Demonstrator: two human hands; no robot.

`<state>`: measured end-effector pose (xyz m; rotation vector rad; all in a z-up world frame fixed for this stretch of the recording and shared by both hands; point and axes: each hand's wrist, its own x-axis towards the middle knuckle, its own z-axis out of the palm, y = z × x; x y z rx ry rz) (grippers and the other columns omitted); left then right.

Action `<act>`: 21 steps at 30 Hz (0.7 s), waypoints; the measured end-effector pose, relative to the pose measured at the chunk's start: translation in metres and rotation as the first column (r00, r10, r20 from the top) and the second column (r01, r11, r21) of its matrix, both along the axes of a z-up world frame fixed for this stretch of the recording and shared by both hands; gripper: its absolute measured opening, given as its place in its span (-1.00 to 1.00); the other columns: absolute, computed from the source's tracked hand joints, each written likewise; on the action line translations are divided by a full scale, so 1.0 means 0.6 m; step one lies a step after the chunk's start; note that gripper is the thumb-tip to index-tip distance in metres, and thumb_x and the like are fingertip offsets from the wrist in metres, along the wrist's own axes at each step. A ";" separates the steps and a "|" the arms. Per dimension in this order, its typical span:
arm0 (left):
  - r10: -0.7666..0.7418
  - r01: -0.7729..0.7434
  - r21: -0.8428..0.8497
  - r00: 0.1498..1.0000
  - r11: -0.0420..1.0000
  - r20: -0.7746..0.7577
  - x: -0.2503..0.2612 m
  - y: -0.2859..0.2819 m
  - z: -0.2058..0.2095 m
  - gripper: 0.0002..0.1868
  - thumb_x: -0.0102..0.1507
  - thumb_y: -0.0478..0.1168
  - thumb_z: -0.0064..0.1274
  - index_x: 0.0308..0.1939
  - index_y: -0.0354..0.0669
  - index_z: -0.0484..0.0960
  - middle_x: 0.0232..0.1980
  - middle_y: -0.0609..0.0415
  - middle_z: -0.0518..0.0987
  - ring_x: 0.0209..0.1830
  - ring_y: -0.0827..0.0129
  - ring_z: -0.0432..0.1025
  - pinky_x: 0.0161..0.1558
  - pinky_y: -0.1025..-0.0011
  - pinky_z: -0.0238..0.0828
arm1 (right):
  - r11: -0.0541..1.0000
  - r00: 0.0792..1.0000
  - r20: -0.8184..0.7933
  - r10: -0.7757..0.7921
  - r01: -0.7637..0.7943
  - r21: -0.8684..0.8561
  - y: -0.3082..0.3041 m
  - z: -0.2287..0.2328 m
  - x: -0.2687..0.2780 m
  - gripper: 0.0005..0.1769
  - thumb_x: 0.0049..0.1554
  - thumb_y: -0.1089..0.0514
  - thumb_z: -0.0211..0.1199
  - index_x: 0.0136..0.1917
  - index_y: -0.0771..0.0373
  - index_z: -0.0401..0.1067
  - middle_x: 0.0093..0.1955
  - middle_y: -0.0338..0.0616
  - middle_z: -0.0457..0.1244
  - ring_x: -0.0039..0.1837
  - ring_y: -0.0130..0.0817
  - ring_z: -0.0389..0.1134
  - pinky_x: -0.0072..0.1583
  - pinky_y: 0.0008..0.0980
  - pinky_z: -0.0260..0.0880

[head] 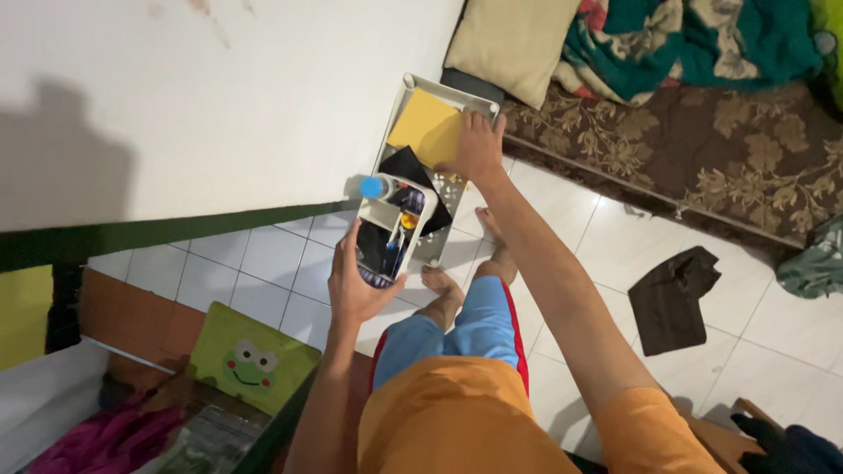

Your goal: The person empties a small white storage unit, removes items including a notebook and a tin box, then places them back into the unit. They open the tin box, remove blister packs of pills, and place them into a blue container before returning the tin to the storage unit.

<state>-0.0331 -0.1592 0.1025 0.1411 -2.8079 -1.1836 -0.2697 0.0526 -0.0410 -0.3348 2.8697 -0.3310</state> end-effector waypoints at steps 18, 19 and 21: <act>0.165 -0.164 0.044 0.986 0.985 -0.023 0.004 0.026 -0.013 0.21 -0.12 -0.12 0.49 0.53 -0.24 0.16 0.31 -0.26 0.43 0.28 -0.13 0.41 0.22 0.06 0.43 | 0.970 0.922 0.362 -0.138 0.200 -0.140 0.007 -0.001 -0.044 0.45 -0.47 -0.39 0.59 0.48 0.36 0.06 0.26 0.04 0.35 0.34 0.01 0.35 0.52 0.39 -0.32; 0.180 -0.179 0.061 0.984 0.982 -0.017 0.003 0.029 -0.013 0.21 -0.12 -0.13 0.49 0.53 -0.25 0.16 0.31 -0.26 0.43 0.28 -0.13 0.41 0.22 0.06 0.43 | 0.972 0.918 0.377 -0.120 0.186 -0.144 0.012 -0.001 -0.045 0.45 -0.45 -0.40 0.60 0.49 0.32 0.05 0.22 0.06 0.36 0.33 0.02 0.34 0.50 0.38 -0.30; 0.204 -0.204 0.085 0.979 0.975 0.013 -0.001 0.031 -0.014 0.21 -0.12 -0.13 0.49 0.52 -0.26 0.16 0.30 -0.25 0.44 0.26 -0.10 0.42 0.20 0.08 0.44 | 0.974 0.907 0.407 -0.110 0.180 -0.137 0.017 -0.002 -0.056 0.43 -0.44 -0.39 0.62 0.48 0.29 0.06 0.17 0.06 0.38 0.31 0.02 0.35 0.47 0.37 -0.27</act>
